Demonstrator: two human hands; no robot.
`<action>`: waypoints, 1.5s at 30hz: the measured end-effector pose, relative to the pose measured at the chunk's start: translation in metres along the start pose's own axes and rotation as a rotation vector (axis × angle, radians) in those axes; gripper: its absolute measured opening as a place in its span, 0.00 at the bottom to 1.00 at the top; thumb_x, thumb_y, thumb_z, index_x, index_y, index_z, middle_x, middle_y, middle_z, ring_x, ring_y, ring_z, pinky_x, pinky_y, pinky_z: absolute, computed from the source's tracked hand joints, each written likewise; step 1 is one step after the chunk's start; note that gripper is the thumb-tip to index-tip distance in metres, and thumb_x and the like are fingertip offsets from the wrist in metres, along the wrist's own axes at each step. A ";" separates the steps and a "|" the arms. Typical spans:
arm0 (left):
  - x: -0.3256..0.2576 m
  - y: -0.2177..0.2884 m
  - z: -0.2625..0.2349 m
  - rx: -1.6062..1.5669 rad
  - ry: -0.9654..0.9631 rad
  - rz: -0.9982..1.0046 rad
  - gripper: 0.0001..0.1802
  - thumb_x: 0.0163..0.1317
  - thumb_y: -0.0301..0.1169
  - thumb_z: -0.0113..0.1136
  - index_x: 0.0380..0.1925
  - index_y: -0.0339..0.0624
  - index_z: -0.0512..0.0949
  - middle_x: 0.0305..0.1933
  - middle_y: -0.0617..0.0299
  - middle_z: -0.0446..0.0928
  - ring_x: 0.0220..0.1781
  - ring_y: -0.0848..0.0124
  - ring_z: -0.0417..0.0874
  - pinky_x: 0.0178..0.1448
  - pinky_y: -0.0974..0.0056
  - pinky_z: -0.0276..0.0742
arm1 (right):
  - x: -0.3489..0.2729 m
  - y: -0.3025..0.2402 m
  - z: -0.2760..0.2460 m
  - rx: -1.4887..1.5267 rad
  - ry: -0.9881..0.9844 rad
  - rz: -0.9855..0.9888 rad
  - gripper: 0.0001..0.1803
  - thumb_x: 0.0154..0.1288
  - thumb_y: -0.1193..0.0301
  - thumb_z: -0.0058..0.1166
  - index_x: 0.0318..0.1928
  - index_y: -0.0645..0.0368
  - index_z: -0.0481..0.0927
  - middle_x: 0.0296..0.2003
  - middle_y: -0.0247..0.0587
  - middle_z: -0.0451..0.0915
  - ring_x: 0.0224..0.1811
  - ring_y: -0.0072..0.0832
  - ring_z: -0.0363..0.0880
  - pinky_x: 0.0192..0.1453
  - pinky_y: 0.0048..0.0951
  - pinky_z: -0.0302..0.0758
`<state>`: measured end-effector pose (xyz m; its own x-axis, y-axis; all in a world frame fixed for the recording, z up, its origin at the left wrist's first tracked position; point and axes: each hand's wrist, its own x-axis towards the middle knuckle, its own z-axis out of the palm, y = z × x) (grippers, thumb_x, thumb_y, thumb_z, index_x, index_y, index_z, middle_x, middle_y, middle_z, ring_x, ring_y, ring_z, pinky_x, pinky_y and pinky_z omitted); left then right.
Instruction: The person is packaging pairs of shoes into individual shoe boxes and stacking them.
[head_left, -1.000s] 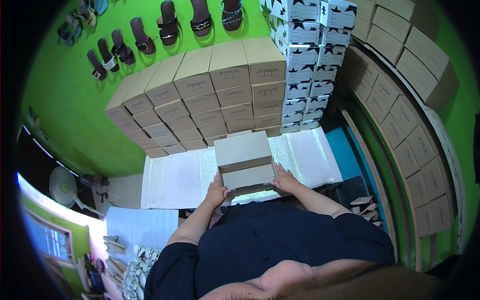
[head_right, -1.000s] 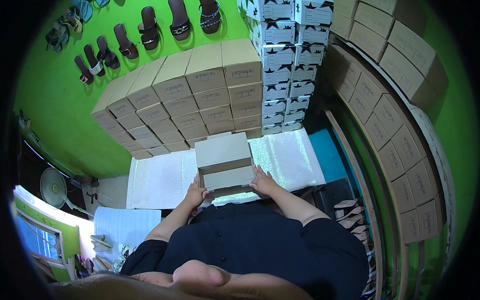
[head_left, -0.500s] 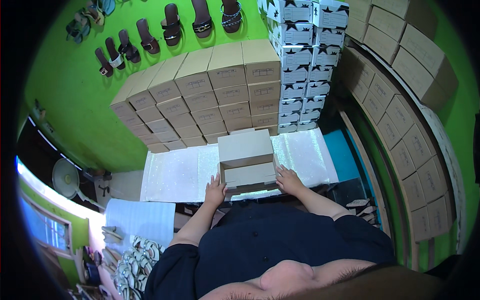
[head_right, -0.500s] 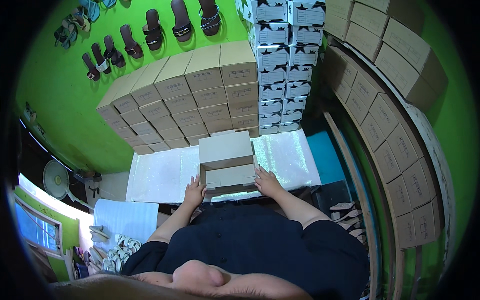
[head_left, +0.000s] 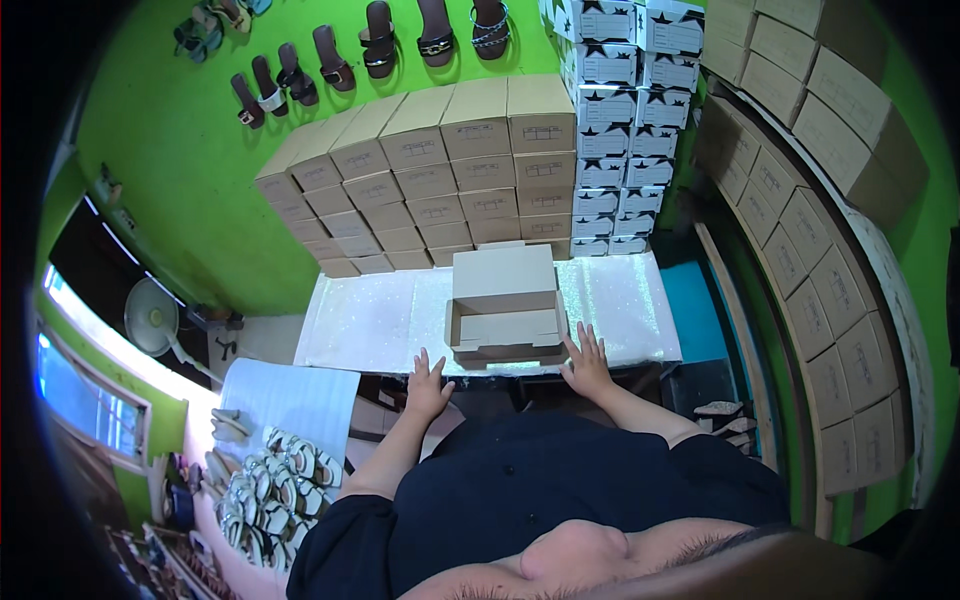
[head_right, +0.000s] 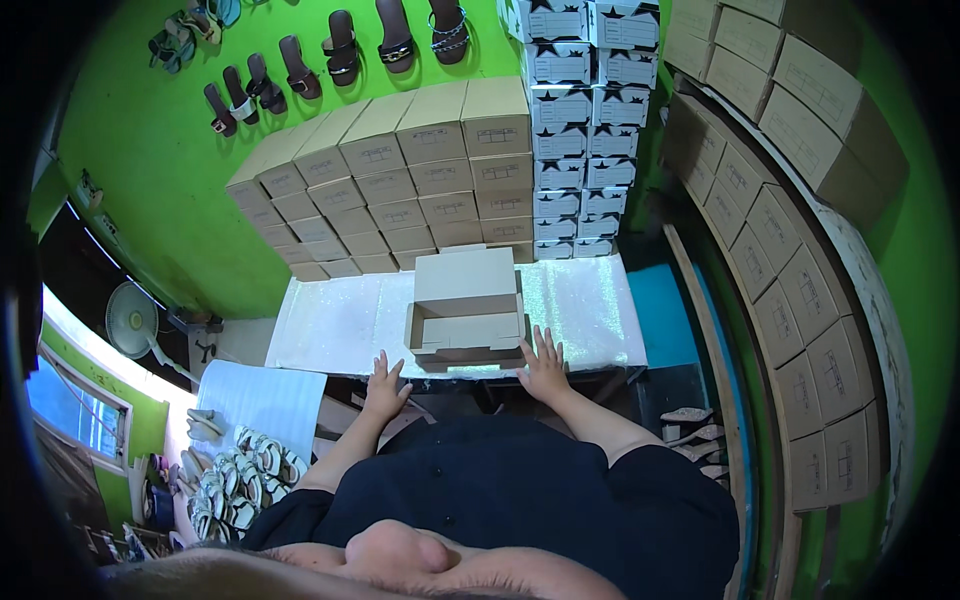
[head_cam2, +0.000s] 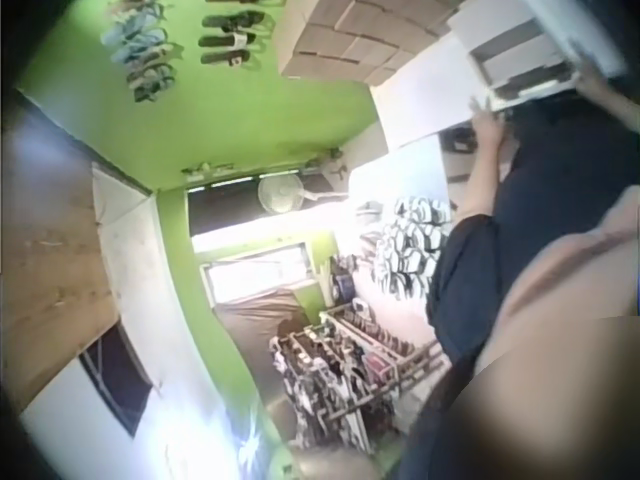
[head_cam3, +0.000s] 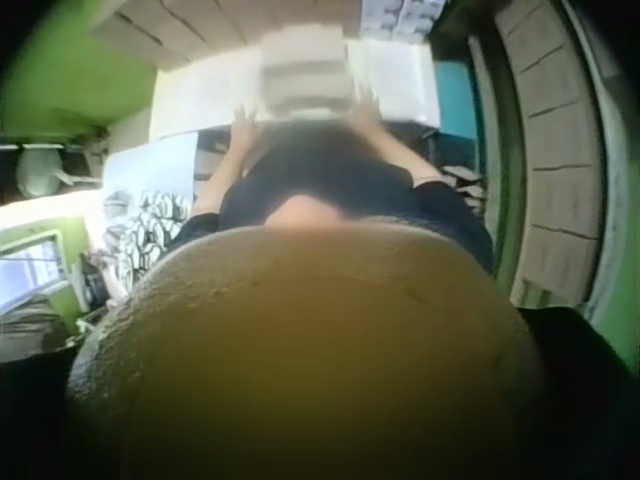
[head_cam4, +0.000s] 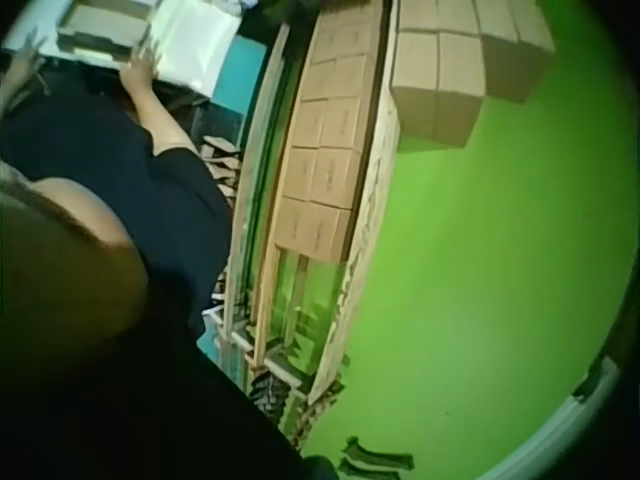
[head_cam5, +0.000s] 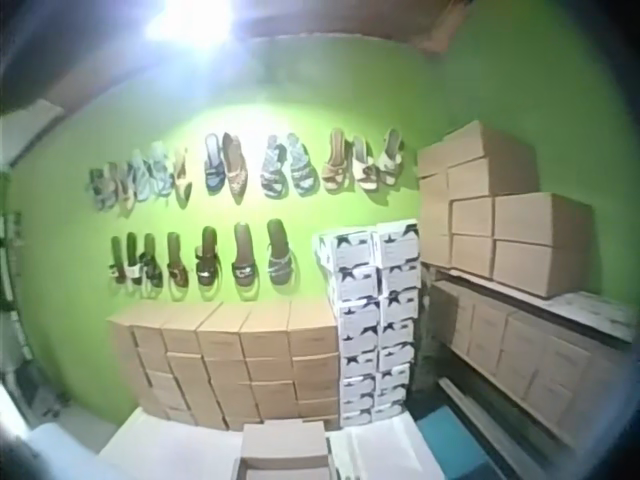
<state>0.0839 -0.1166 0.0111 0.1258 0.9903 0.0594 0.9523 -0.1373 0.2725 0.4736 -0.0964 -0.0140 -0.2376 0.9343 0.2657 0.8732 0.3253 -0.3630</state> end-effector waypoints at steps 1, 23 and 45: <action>-0.003 -0.002 -0.003 0.004 0.003 0.002 0.37 0.60 0.45 0.65 0.69 0.52 0.67 0.79 0.36 0.45 0.79 0.38 0.51 0.74 0.38 0.58 | -0.003 -0.005 0.001 0.002 0.000 -0.005 0.42 0.61 0.60 0.62 0.73 0.48 0.59 0.77 0.56 0.42 0.80 0.58 0.38 0.77 0.65 0.44; -0.118 -0.081 -0.083 -0.085 -0.053 0.024 0.42 0.58 0.49 0.66 0.72 0.52 0.63 0.81 0.39 0.39 0.81 0.40 0.43 0.73 0.27 0.48 | -0.162 -0.233 0.060 -0.041 0.065 0.145 0.48 0.58 0.58 0.65 0.75 0.44 0.54 0.78 0.56 0.37 0.80 0.58 0.35 0.76 0.67 0.41; -0.363 -0.043 -0.101 -0.253 -0.015 0.005 0.38 0.60 0.46 0.66 0.69 0.51 0.67 0.81 0.42 0.37 0.82 0.41 0.41 0.73 0.26 0.45 | -0.415 -0.302 -0.019 -0.028 0.139 0.155 0.47 0.56 0.62 0.65 0.75 0.46 0.56 0.77 0.61 0.41 0.78 0.62 0.40 0.77 0.58 0.48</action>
<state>-0.0312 -0.4728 0.0751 0.1365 0.9895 0.0476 0.8519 -0.1418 0.5042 0.3167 -0.5854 0.0026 -0.0400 0.9432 0.3297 0.9067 0.1729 -0.3846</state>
